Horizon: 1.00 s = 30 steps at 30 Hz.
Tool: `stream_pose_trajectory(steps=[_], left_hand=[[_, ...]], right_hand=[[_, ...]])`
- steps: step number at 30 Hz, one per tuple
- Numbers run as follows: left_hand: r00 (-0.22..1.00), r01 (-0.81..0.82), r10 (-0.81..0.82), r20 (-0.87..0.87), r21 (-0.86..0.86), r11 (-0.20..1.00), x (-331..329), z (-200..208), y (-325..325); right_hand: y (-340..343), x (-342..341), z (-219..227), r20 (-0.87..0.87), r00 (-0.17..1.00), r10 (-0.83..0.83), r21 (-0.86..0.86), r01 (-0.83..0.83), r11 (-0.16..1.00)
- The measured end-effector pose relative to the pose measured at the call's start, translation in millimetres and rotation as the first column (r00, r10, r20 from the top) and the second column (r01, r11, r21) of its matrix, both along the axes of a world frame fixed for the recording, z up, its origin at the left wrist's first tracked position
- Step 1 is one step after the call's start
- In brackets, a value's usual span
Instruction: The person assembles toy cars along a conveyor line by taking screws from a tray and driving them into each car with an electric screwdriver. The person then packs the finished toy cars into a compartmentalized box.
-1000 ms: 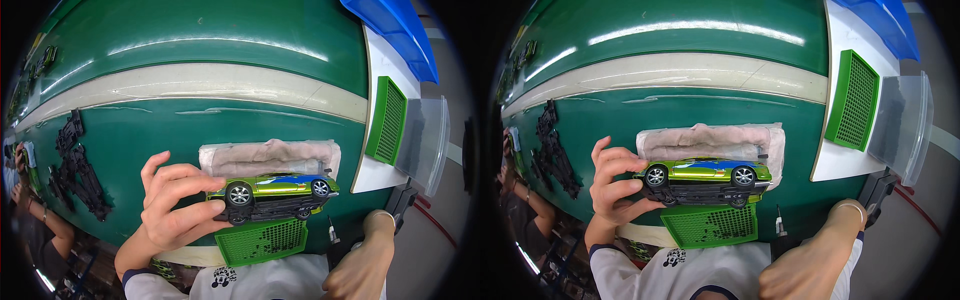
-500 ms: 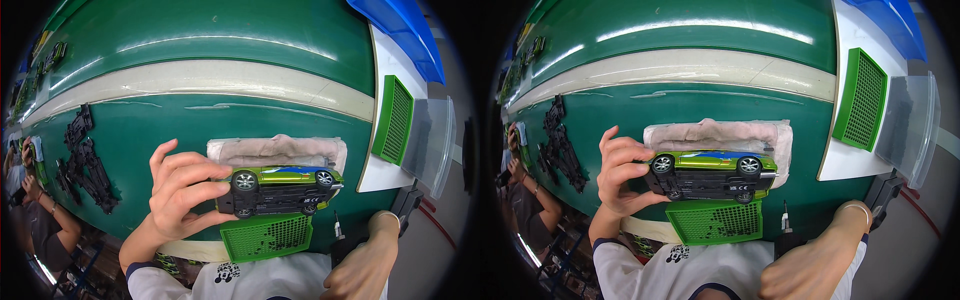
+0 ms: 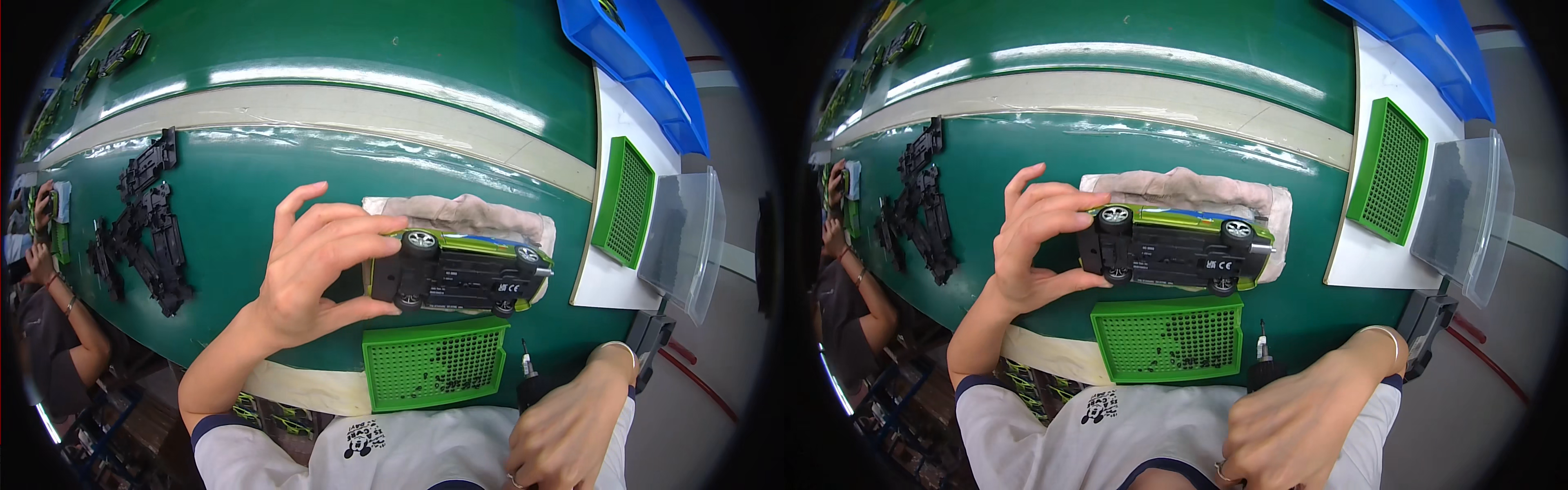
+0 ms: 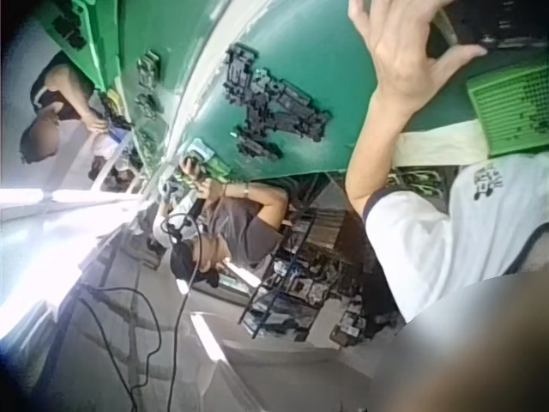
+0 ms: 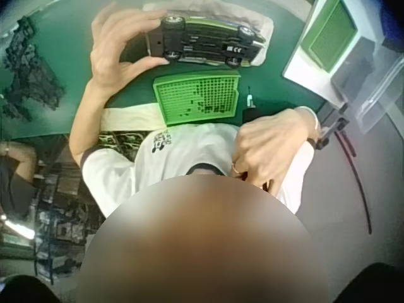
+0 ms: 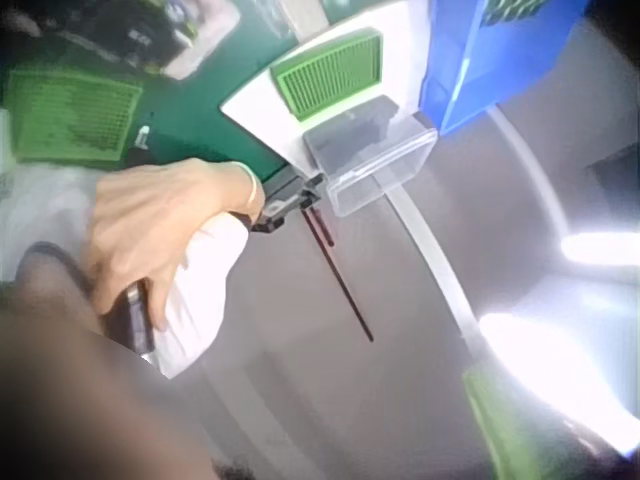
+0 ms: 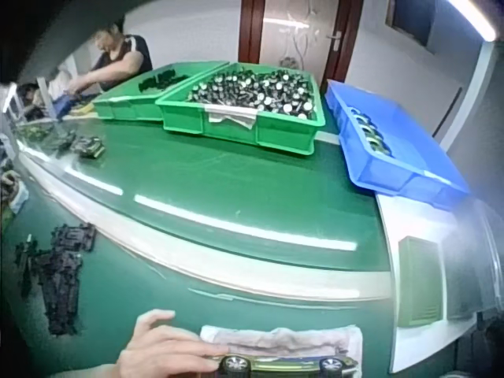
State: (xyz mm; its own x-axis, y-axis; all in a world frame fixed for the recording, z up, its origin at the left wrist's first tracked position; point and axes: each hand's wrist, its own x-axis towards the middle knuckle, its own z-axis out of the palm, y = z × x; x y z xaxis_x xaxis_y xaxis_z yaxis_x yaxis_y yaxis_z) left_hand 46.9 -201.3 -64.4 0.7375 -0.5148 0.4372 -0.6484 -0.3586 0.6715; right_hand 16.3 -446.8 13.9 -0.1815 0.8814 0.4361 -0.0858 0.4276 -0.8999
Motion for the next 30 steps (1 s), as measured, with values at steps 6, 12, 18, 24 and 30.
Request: stream_pose_trajectory(steps=[6, 12, 18, 24, 30], left_hand=[[1.000, -0.006, 0.005, 0.010, 0.022, 1.000, 3.7, 0.5, 1.2], [1.000, -0.008, 0.008, 0.014, 0.018, 1.000, 4.8, -0.7, -3.3], [0.979, 0.045, -0.070, 0.189, 0.136, 0.990, 2.4, 3.4, 2.8], [0.972, -0.011, -0.018, 0.235, 0.122, 0.992, -0.9, -0.8, -3.0], [0.962, -0.055, 0.021, 0.271, 0.119, 0.991, -3.4, -1.2, -1.7]], right_hand=[[2.4, -2.1, 0.5, 0.013, 0.999, 0.040, -0.051, -0.039, 0.998], [-0.3, -5.4, 2.6, 0.056, 0.997, 0.057, -0.063, -0.054, 0.997], [-5.6, -1.4, 16.6, 0.021, 1.000, -0.001, 0.093, -0.001, 0.996], [-34.0, 7.4, 56.7, -0.117, 0.896, -0.428, 0.216, 0.444, 0.870], [-43.6, 20.8, 73.6, -0.172, 0.523, -0.835, 0.269, 0.840, 0.471]])
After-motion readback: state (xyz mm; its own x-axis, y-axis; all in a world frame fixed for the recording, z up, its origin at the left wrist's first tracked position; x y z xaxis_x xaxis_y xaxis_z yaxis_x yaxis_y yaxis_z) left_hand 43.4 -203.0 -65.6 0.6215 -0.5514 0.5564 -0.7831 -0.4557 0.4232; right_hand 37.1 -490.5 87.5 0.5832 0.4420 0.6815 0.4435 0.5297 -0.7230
